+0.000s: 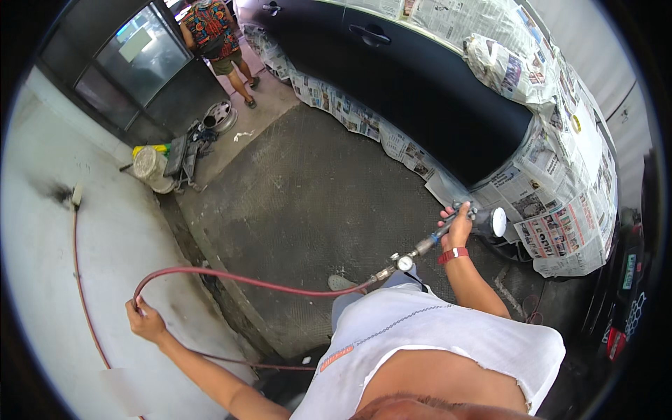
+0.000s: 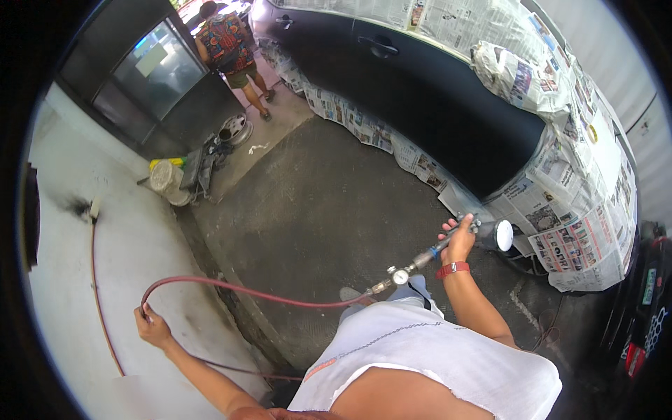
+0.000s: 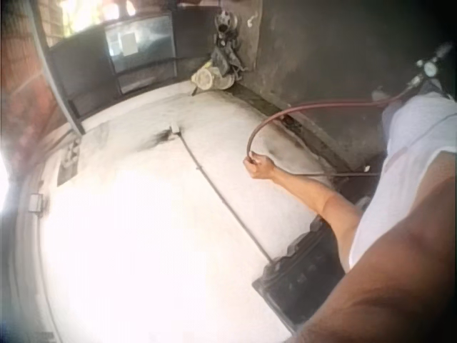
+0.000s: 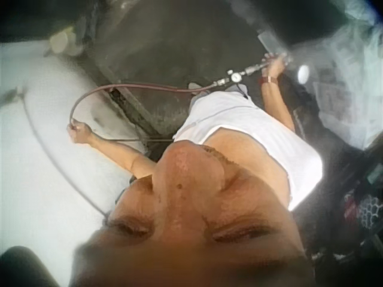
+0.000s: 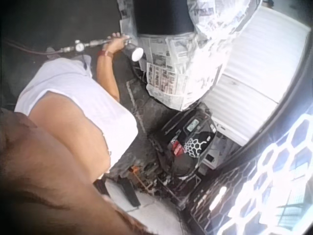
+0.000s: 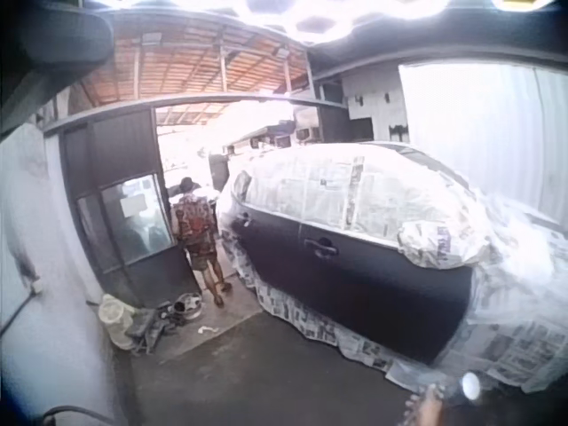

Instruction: The person uses a spray gun to apply a coat of paint to the side of a car. The vehicle is partially covered with newspaper and plastic sheeting to protect areas not being painted. The person moves along the side of the car, maintaining a consistent distance and speed to ensure even coverage.

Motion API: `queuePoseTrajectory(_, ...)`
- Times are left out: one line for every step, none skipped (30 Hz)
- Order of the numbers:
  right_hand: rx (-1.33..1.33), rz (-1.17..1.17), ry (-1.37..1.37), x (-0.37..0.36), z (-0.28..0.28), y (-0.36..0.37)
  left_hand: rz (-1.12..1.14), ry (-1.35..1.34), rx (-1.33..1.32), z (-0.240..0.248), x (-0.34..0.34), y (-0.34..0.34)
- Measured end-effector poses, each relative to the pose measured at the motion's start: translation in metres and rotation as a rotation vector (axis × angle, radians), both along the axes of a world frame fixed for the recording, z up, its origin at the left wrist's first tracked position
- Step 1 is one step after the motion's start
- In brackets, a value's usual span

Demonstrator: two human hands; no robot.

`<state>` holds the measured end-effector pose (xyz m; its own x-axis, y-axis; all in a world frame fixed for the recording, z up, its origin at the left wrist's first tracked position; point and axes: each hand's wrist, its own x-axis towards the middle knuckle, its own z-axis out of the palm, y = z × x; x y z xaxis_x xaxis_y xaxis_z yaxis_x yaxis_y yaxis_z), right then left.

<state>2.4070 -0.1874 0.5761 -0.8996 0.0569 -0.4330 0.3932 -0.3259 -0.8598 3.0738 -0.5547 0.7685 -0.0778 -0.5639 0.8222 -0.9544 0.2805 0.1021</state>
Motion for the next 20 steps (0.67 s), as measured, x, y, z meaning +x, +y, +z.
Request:
queuePoseTrajectory(-0.020,0.011,0.008,0.007,0.008,-0.028,-0.022,-0.058,-0.020,0.012,0.014,-0.031)
queuePoseTrajectory(-0.032,0.019,0.007,0.016,0.013,-0.054,-0.032,-0.113,-0.030,0.024,0.029,-0.063)
queuePoseTrajectory(-0.052,0.048,-0.004,0.021,0.017,-0.081,-0.046,-0.173,-0.037,0.037,0.042,-0.095)
queuePoseTrajectory(-0.078,0.059,-0.006,0.029,0.024,-0.110,-0.058,-0.229,-0.046,0.049,0.051,-0.126)
queuePoseTrajectory(-0.102,0.069,-0.009,0.036,0.030,-0.139,-0.055,-0.260,-0.051,0.068,0.053,-0.153)
queuePoseTrajectory(-0.118,0.070,-0.007,0.040,0.029,-0.164,-0.054,-0.329,-0.075,0.083,0.060,-0.185)
queuePoseTrajectory(-0.138,0.080,-0.002,0.044,0.028,-0.190,-0.045,-0.395,-0.104,0.099,0.068,-0.218)
queuePoseTrajectory(-0.148,0.084,-0.019,0.047,0.033,-0.215,-0.016,-0.435,-0.089,0.114,0.066,-0.251)
queuePoseTrajectory(-0.126,0.076,-0.048,0.049,0.040,-0.241,0.021,-0.471,-0.079,0.129,0.062,-0.279)
queuePoseTrajectory(-0.131,0.081,-0.055,0.048,0.040,-0.266,-0.035,-0.503,-0.115,0.145,0.052,-0.307)
queuePoseTrajectory(-0.142,0.089,-0.059,0.045,0.039,-0.291,-0.086,-0.532,-0.158,0.162,0.040,-0.335)
queuePoseTrajectory(-0.161,0.095,-0.068,0.041,0.037,-0.315,-0.107,-0.561,-0.187,0.178,0.030,-0.363)
queuePoseTrajectory(-0.182,0.100,-0.078,0.036,0.033,-0.339,-0.126,-0.590,-0.218,0.193,0.021,-0.392)
queuePoseTrajectory(-0.203,0.105,-0.092,0.031,0.029,-0.365,-0.132,-0.639,-0.277,0.209,0.015,-0.421)
queuePoseTrajectory(-0.218,0.101,-0.089,0.021,0.023,-0.394,-0.109,-0.646,-0.284,0.216,0.006,-0.447)
queuePoseTrajectory(-0.219,0.091,-0.095,0.013,0.020,-0.419,-0.095,-0.661,-0.278,0.224,-0.006,-0.472)
queuePoseTrajectory(-0.221,0.079,-0.101,0.004,0.018,-0.442,-0.082,-0.675,-0.274,0.232,-0.018,-0.498)
queuePoseTrajectory(-0.217,0.057,-0.110,-0.008,0.017,-0.464,-0.095,-0.634,-0.259,0.230,-0.024,-0.527)
queuePoseTrajectory(-0.240,0.051,-0.105,-0.013,0.017,-0.489,-0.076,-0.630,-0.281,0.227,-0.016,-0.559)
queuePoseTrajectory(-0.250,0.029,-0.077,-0.025,0.021,-0.508,0.002,-0.607,-0.163,0.212,-0.037,-0.584)
